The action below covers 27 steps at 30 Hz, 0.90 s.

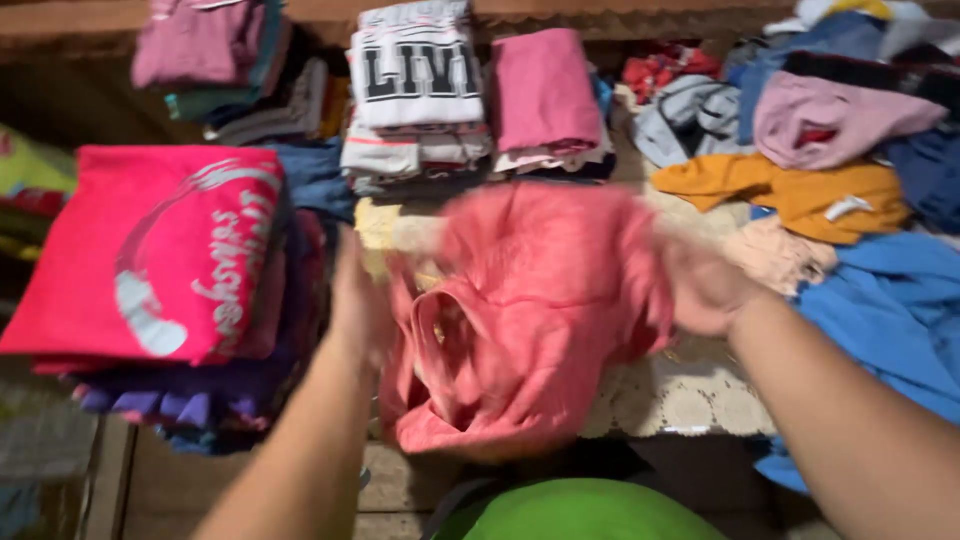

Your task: The person folds several clean garments one by one on a table. They handle a white t-shirt, a red t-shirt, and two pink tops, smoothing and folding each into a neat rectangle before stacking them. The camera remains in a stable overhead position throughout.

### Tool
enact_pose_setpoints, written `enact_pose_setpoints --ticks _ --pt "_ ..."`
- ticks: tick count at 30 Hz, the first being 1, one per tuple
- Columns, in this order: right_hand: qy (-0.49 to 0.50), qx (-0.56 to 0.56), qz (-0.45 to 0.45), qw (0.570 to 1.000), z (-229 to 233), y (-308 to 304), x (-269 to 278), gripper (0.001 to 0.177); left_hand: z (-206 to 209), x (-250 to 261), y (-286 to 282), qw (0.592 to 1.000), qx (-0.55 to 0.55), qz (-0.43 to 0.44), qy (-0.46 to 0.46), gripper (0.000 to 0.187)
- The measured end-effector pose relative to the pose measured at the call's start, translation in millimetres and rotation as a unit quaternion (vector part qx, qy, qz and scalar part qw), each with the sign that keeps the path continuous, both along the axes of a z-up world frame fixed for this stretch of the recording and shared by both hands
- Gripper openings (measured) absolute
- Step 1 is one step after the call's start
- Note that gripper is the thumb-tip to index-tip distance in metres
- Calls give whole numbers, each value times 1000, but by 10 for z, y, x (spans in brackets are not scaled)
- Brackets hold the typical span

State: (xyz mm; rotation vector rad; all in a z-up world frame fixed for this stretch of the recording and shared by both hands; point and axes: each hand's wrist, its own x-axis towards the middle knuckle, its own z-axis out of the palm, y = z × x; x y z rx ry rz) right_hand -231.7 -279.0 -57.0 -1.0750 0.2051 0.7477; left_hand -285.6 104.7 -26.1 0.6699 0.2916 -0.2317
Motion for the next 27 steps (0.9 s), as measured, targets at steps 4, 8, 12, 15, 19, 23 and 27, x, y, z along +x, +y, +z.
enact_pose_setpoints --ticks 4,8,12,15,19,23,27 --pt "52 -124 7 991 -188 -38 -230 48 -638 -64 195 986 4 -165 22 48" --pt "-97 24 -136 986 -16 -288 -187 50 -681 22 741 1000 -14 -13 7 43" --pt "-58 -108 -45 991 149 -279 -165 55 -283 23 426 834 549 -37 36 53" --pt "-106 -82 68 989 353 32 -175 50 76 129 -149 768 611 -171 -79 69" --pt "-170 1 215 962 824 315 -27 29 463 509 -822 771 435 -216 -413 92" --pt "-261 55 151 952 1142 244 107 26 729 725 -915 865 271 -351 -234 49" --pt "-275 7 36 961 1233 -25 117 26 678 784 -829 810 297 -452 -228 39"
